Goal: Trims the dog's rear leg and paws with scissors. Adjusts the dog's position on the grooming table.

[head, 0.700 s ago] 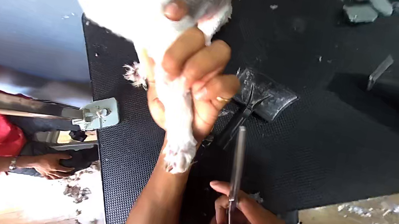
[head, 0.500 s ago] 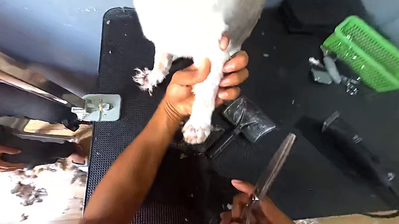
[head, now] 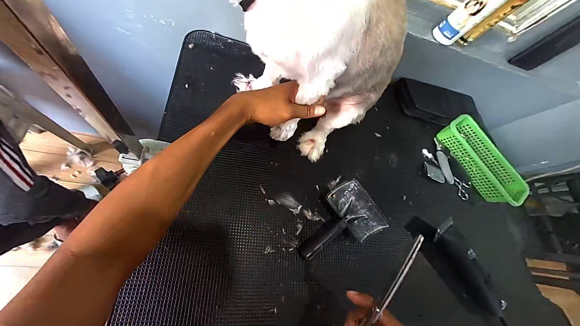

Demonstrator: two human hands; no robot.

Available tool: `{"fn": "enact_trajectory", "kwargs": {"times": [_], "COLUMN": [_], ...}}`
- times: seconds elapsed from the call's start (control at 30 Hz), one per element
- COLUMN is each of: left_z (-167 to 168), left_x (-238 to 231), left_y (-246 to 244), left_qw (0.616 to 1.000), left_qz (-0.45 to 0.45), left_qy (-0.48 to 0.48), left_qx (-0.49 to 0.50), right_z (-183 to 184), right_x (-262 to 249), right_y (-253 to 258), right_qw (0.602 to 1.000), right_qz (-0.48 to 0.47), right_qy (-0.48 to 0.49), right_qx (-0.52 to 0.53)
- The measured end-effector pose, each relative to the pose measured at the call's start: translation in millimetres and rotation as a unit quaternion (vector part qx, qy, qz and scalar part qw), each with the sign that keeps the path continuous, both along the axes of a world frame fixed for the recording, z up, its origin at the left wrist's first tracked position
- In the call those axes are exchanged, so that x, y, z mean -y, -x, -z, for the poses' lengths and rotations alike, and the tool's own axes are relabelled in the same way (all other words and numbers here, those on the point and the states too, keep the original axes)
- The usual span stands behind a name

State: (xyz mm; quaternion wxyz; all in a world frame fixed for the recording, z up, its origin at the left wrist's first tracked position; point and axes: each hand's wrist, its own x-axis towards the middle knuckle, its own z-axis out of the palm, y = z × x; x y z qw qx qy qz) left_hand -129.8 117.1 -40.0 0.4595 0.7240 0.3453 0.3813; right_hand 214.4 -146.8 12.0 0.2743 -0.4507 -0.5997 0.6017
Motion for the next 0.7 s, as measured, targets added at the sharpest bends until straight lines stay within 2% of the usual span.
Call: {"fn": "enact_trajectory", "kwargs": {"times": [0.13,0.2,0.27,0.3,0.37,0.4,0.43,0.5,0.57,0.6,0.7], "left_z": [-2.9,-8.8,-16.9,-22.1,-36.8,-44.1,-47.8,-47.5,-42.3,-38.4,-30.8], "left_x": [15.6,27.5,33.8,30.2,10.6,-2.7,-16.4,-37.3,-49.8,-53.2,-51.0], "left_y": [25.0,53.4,82.8,92.7,98.1,97.8,97.2,91.9,81.1,76.6,69.0], "left_qw": [0.99,0.982,0.98,0.966,0.89,0.851,0.837,0.873,0.895,0.89,0.877], "left_qz": [-0.022,-0.071,-0.182,-0.254,-0.383,-0.416,-0.417,-0.341,-0.235,-0.193,-0.168], "left_qy": [-0.041,-0.052,-0.044,-0.037,-0.011,0.004,0.017,0.061,0.134,0.174,0.205], "left_qx": [-0.132,-0.165,-0.073,0.028,0.247,0.322,0.353,0.344,0.354,0.375,0.4], "right_z": [1.0,0.8,4.2,8.0,16.1,19.7,23.2,27.7,25.3,22.5,23.0], "right_x": [-5.7,-9.6,-13.5,-17.7,-29.0,-35.3,-41.3,-49.6,-53.3,-54.2,-61.2], "right_y": [3.8,2.1,-4.4,-8.7,-17.2,-20.1,-21.9,-23.6,-17.5,-10.5,6.6], "right_qw": [1.0,1.0,1.0,1.0,0.998,0.996,0.995,0.993,0.987,0.973,0.92], "right_qz": [-0.012,-0.008,0.016,0.023,0.004,-0.01,-0.015,-0.008,0.04,0.076,0.114], "right_qy": [-0.002,-0.001,-0.005,-0.018,-0.062,-0.078,-0.088,-0.108,-0.144,-0.173,-0.216], "right_qx": [-0.003,0.001,0.0,0.0,-0.013,-0.033,-0.05,-0.04,0.058,0.132,0.306]}}
